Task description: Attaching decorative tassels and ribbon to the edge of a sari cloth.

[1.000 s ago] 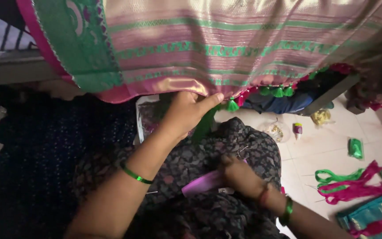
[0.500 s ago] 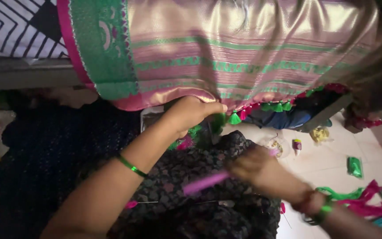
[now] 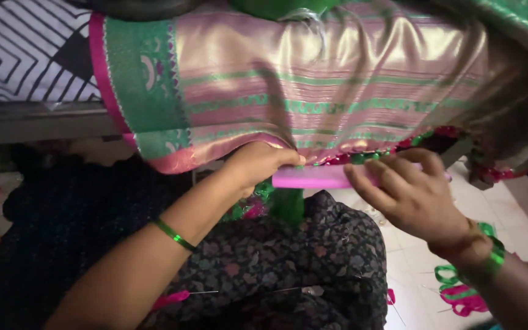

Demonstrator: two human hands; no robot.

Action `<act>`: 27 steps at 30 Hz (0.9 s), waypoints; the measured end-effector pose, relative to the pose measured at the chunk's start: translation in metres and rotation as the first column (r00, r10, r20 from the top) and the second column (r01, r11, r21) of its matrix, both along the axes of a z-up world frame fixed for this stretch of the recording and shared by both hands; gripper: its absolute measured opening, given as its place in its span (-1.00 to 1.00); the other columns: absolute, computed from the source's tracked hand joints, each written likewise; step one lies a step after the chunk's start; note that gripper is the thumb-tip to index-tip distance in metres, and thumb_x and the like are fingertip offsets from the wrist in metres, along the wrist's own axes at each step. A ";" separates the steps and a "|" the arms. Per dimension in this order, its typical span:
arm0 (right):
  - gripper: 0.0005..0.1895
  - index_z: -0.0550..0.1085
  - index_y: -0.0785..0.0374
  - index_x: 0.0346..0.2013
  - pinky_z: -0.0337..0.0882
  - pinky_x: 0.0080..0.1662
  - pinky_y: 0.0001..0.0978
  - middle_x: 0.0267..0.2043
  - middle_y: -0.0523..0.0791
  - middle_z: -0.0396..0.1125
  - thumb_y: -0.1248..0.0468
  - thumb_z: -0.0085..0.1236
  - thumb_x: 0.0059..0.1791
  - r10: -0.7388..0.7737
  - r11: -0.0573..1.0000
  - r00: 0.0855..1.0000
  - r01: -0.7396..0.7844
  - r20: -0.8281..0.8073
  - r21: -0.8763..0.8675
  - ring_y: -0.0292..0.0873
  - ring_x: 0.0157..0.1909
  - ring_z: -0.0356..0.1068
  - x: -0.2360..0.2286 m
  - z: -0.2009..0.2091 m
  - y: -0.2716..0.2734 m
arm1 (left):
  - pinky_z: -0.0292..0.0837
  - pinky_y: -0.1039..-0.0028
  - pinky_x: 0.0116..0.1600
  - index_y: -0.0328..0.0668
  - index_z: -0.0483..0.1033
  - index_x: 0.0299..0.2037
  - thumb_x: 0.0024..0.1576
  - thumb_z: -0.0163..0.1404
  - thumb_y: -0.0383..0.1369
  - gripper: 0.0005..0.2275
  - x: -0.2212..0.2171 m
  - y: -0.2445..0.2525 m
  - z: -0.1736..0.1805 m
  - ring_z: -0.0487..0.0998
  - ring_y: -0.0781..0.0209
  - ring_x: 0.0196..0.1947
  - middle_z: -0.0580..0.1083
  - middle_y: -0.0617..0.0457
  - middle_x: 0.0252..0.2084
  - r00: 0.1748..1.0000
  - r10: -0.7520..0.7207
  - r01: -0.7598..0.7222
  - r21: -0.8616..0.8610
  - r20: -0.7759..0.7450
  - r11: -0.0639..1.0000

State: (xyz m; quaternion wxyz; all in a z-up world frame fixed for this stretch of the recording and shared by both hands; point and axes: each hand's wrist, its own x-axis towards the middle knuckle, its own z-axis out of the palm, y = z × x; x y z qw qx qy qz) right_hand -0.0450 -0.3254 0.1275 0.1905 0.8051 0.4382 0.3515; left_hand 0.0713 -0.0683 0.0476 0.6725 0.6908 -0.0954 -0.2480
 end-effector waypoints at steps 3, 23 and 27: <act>-0.52 0.48 0.03 0.15 0.31 0.01 -0.15 -0.09 -0.17 0.44 0.20 0.17 -0.09 -0.018 1.000 1.000 0.019 0.015 -0.016 -0.15 -0.05 0.41 0.007 -0.011 -0.008 | 0.50 0.37 -0.14 -0.39 0.69 -0.28 0.03 0.14 -0.29 -0.75 0.007 -0.001 -0.002 0.63 0.21 -0.31 0.65 -0.04 -0.31 1.000 -0.014 0.014 -0.037 0.010 0.999; -0.46 0.48 -0.01 0.28 0.19 0.27 0.38 -0.05 -0.15 0.31 0.00 0.21 0.01 0.242 0.958 0.737 -0.079 -0.631 0.276 -0.01 0.13 0.33 -0.041 -0.176 0.025 | 0.49 0.55 -0.10 -0.32 0.61 -0.14 0.29 -0.03 -0.27 -0.76 -0.050 -0.025 -0.064 0.60 0.42 -0.27 0.65 0.07 -0.29 0.893 0.227 -0.149 -0.222 0.389 0.964; -0.60 0.46 0.23 0.03 0.41 0.07 -0.21 -0.04 -0.06 0.43 0.10 0.20 -0.02 0.465 0.480 0.593 0.455 -0.657 0.750 -0.08 0.03 0.42 0.000 -0.162 0.040 | 0.52 0.55 -0.15 -0.35 0.59 -0.18 0.29 -0.03 -0.34 -0.80 -0.070 -0.028 -0.063 0.64 0.38 -0.32 0.66 0.05 -0.34 0.834 0.346 -0.278 -0.213 0.431 0.936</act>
